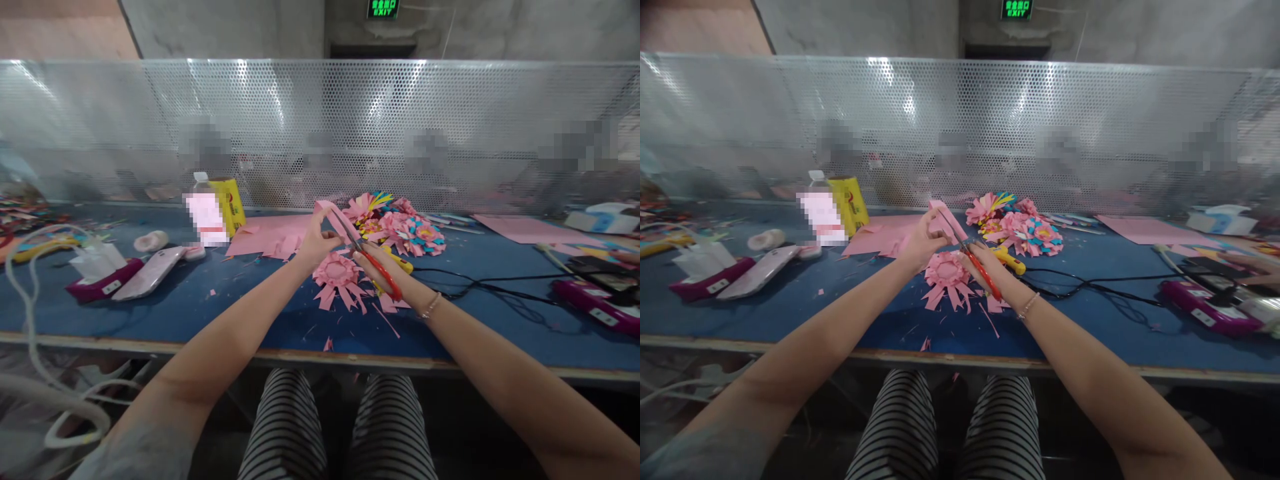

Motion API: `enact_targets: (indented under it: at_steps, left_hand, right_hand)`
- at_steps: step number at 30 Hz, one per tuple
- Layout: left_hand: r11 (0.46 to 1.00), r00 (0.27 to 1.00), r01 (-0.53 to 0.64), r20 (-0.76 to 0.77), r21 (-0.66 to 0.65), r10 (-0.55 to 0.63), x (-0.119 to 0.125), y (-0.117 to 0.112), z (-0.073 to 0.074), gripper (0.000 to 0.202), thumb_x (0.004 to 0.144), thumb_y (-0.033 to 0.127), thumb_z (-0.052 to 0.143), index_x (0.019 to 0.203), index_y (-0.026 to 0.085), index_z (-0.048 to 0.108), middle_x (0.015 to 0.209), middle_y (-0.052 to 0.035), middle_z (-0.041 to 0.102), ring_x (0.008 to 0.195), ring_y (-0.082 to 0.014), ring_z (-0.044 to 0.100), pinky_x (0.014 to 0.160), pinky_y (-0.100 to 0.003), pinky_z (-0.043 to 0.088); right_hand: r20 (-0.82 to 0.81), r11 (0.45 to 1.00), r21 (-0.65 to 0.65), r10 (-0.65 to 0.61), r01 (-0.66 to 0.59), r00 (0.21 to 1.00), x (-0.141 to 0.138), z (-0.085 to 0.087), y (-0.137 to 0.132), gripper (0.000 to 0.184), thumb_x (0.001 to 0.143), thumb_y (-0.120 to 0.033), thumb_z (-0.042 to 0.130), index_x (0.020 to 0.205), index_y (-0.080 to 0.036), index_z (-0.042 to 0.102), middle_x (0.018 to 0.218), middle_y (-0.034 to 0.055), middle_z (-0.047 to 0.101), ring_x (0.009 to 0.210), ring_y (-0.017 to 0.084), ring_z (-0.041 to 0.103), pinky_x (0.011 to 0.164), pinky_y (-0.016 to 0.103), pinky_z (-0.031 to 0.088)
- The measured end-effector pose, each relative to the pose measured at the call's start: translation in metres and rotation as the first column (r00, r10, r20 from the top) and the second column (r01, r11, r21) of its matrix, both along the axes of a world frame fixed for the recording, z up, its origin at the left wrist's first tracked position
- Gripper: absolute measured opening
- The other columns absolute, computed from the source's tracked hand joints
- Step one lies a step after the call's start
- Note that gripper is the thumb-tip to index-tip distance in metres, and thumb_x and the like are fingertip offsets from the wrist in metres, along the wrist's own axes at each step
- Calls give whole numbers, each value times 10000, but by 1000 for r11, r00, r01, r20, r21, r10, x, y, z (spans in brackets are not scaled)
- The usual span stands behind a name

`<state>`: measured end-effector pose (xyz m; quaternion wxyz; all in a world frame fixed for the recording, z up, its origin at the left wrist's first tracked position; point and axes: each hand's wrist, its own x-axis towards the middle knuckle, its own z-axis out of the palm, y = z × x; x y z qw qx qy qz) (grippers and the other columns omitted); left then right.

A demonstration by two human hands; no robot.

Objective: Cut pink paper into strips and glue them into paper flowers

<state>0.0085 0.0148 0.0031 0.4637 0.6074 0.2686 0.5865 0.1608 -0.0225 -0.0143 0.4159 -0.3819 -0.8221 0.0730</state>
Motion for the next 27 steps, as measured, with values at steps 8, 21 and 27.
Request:
enact_targets:
  at_steps: [8,21,27]
  left_hand:
    - [1000,1000,-4,1,18,4,-1,2,-1,759,516,34,568,1217,197,328,784,7,522,548,-43,475,564,-216,423]
    - [999,1000,-9,1,50,9,-1,5,-3,727,511,25,545,1187,220,359,910,-10,516,579,-40,480,543,-201,407]
    - [999,1000,-14,6,48,13,-1,2,-1,718,509,22,548,1179,204,366,877,-10,511,564,-40,474,518,-198,399]
  right_hand:
    - [36,998,40,-43,41,998,-1,0,0,275,825,-422,352,757,-182,469,805,80,533,764,194,502,757,347,404]
    - [51,998,39,-57,55,997,-1,-1,1,291,824,-424,354,738,-174,474,771,81,546,735,196,510,718,347,410]
    - [53,996,65,-66,62,996,-2,-3,4,241,810,-402,383,731,-187,460,778,86,551,749,206,512,746,357,413]
